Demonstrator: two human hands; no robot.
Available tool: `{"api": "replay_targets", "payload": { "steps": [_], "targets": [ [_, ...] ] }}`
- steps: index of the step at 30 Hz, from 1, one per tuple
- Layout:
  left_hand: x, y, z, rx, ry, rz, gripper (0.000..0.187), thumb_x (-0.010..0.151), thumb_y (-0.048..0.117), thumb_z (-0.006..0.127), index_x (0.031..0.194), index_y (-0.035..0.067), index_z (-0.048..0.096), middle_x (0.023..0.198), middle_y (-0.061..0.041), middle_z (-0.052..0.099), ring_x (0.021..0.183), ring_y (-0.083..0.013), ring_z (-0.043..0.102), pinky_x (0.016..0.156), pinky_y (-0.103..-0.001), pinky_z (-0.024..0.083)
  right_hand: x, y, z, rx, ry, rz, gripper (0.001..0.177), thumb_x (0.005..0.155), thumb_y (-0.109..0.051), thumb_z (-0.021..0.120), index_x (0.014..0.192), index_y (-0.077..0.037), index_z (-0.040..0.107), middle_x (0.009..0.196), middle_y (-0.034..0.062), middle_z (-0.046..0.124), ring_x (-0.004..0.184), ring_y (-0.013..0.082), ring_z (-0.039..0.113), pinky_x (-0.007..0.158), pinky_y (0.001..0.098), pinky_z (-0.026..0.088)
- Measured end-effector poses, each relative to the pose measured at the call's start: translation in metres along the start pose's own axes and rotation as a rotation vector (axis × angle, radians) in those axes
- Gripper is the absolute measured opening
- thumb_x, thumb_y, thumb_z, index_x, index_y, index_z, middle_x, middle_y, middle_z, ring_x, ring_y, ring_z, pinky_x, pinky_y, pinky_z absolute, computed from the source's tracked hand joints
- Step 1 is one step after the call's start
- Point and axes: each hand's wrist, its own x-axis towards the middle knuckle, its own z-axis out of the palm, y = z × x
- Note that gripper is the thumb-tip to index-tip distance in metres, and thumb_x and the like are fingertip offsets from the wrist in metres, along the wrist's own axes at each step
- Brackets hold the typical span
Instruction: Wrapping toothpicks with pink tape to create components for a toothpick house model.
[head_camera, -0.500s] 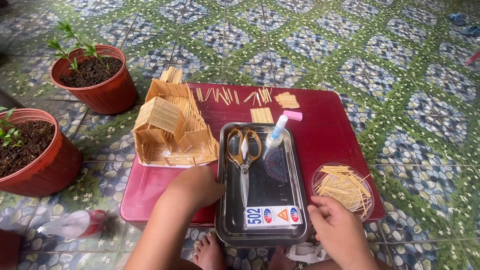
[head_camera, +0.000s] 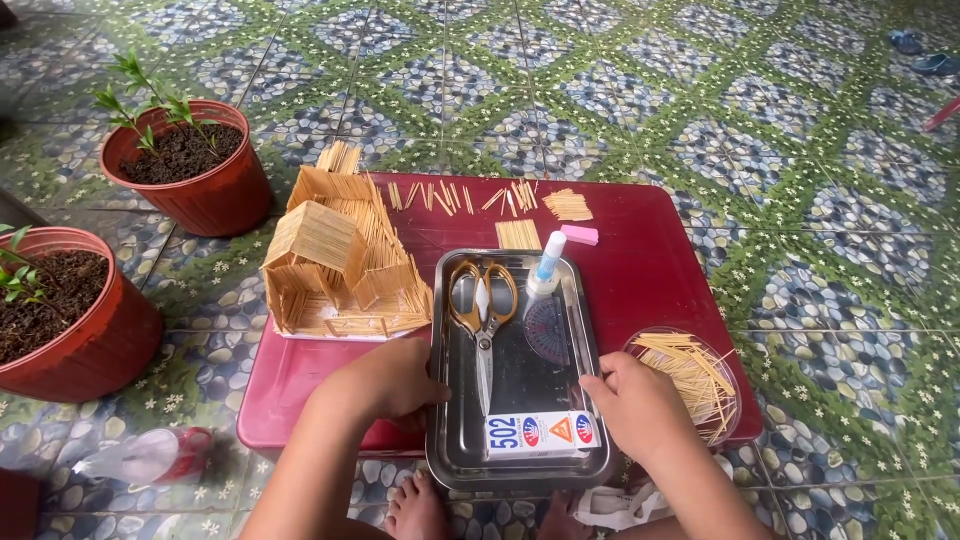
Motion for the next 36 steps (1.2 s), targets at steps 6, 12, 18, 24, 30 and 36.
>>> {"api": "replay_targets", "payload": {
  "steps": [6, 12, 18, 24, 30, 36],
  "targets": [
    [-0.014, 0.016, 0.0, -0.061, -0.009, -0.022, 0.012, 0.1, 0.012, 0.065, 0.111, 0.009, 0.064, 0.086, -0.014, 0.078, 0.066, -0.0249, 0.075, 0.059, -0.034, 0.063, 0.002, 0.008, -0.007, 0.043, 0.037, 0.011, 0.034, 0.102, -0.039, 0.06, 0.127, -0.016, 0.068, 0.087, 0.0014, 0.08, 0.084, 0.0202, 0.074, 0.075, 0.0381, 0.052],
    [-0.019, 0.059, -0.003, -0.005, 0.054, 0.055, 0.01, 0.097, 0.015, 0.066, 0.097, 0.007, 0.06, 0.072, -0.012, 0.077, 0.062, -0.023, 0.073, 0.063, -0.034, 0.056, -0.009, 0.005, -0.059, 0.131, 0.057, 0.077, 0.024, 0.104, -0.031, 0.061, 0.118, -0.016, 0.074, 0.097, 0.003, 0.089, 0.084, 0.0202, 0.083, 0.072, 0.0373, 0.058],
    [0.004, 0.137, -0.009, -0.13, 0.03, 0.236, 0.014, 0.103, 0.007, 0.059, 0.112, 0.006, 0.07, 0.084, -0.014, 0.076, 0.07, -0.0217, 0.073, 0.067, -0.033, 0.062, 0.024, 0.029, -0.12, 0.209, 0.128, 0.121, 0.025, 0.11, -0.023, 0.059, 0.123, -0.006, 0.071, 0.101, 0.0157, 0.085, 0.08, 0.0311, 0.079, 0.064, 0.0408, 0.058],
    [0.097, 0.196, 0.006, -0.252, 0.021, 0.305, 0.014, 0.103, 0.009, 0.064, 0.106, -0.002, 0.072, 0.079, -0.018, 0.076, 0.062, -0.0243, 0.072, 0.06, -0.032, 0.065, 0.098, 0.086, -0.164, 0.284, 0.267, 0.078, 0.02, 0.111, -0.017, 0.063, 0.12, -0.002, 0.072, 0.1, 0.0191, 0.081, 0.078, 0.0327, 0.073, 0.061, 0.0448, 0.052],
    [0.162, 0.227, 0.026, -0.387, 0.029, 0.285, 0.011, 0.101, 0.006, 0.066, 0.108, -0.001, 0.072, 0.088, -0.02, 0.074, 0.068, -0.03, 0.072, 0.055, -0.036, 0.065, 0.173, 0.13, -0.175, 0.374, 0.32, 0.059, 0.041, 0.107, -0.021, 0.068, 0.143, -0.001, 0.061, 0.119, 0.0207, 0.075, 0.087, 0.0339, 0.072, 0.063, 0.0473, 0.053],
    [0.201, 0.236, 0.04, -0.282, 0.085, 0.205, 0.016, 0.1, 0.016, 0.073, 0.096, 0.002, 0.066, 0.078, -0.018, 0.073, 0.054, -0.0313, 0.069, 0.049, -0.035, 0.059, 0.221, 0.162, -0.16, 0.415, 0.298, 0.019, 0.025, 0.109, -0.019, 0.068, 0.127, -0.002, 0.068, 0.105, 0.0199, 0.077, 0.079, 0.0326, 0.071, 0.058, 0.0466, 0.053]
  ]
}}
